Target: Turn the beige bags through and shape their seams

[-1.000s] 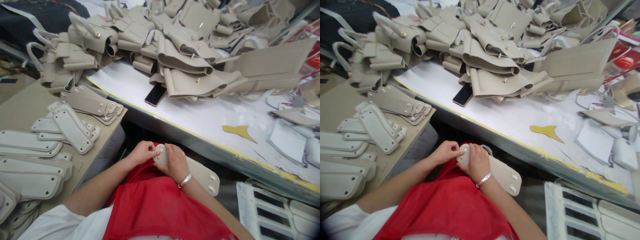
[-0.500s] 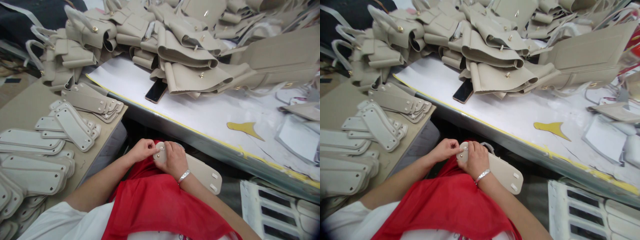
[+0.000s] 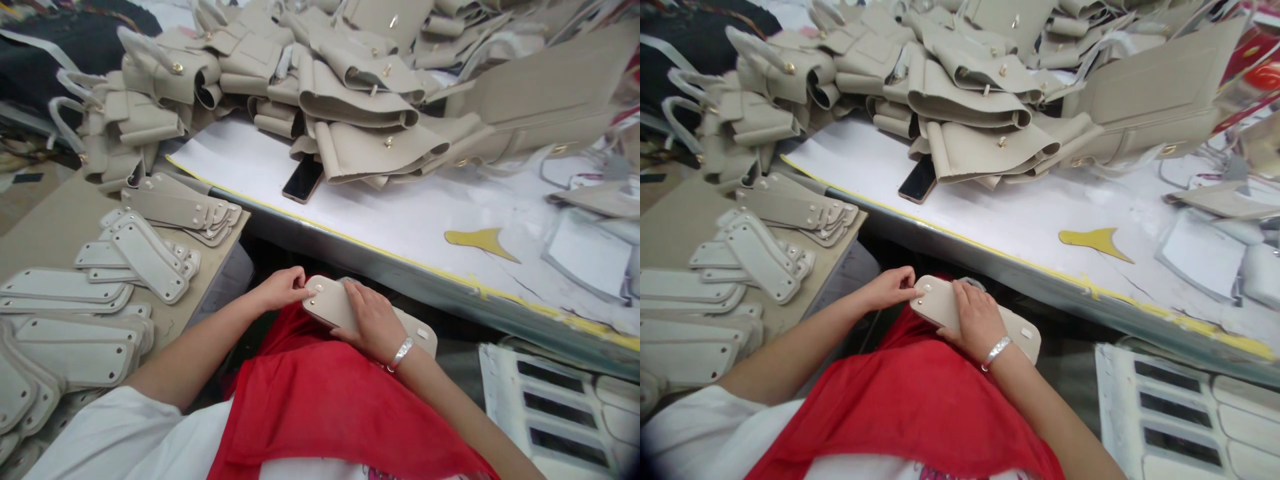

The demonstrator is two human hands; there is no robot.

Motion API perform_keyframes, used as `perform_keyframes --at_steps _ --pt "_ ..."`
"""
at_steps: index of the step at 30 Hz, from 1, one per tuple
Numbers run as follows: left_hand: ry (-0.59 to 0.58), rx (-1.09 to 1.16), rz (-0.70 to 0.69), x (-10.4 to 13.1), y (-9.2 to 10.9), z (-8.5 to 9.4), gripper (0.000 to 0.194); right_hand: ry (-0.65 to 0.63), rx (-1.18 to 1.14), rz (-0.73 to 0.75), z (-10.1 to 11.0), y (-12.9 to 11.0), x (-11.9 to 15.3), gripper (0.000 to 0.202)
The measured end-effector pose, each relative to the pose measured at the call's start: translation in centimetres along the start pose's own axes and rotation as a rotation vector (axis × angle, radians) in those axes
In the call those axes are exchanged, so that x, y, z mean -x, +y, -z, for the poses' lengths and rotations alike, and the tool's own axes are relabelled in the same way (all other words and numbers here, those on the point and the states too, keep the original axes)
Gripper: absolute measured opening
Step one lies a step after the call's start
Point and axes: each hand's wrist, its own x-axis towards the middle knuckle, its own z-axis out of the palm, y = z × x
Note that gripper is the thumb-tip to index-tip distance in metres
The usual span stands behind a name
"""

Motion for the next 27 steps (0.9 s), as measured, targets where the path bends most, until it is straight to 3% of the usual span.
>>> perform_keyframes --at_steps 3,6,9,11,16,27 --pt "0.068 -0.196 -0.051 0.1 1.2 0.8 0.035 0.006 0.014 -0.029 0.6 1.5 2.2 0.085" --pt "0.118 -0.339 -0.285 0.1 3.0 0.7 0.052 0.036 0.032 -0.053 0.6 2.1 3.3 0.082" --pt "0.000 -0.380 -0.523 -0.5 4.6 -1.0 0.076 0.070 0.036 -0.081 0.3 2.0 3.5 0.078" --pt "-0.082 -0.420 -0.590 -1.1 5.0 -2.5 0.088 0.086 0.026 -0.095 0.1 1.9 3.4 0.076" --pt "-0.115 -0.543 -0.589 -2.1 4.8 -4.5 0.083 0.080 -0.002 -0.094 0.0 2.2 3.4 0.075" --pt "-0.104 -0.634 -0.593 -2.0 5.2 -4.4 0.077 -0.030 0.211 -0.040 1.3 4.3 6.2 0.086"
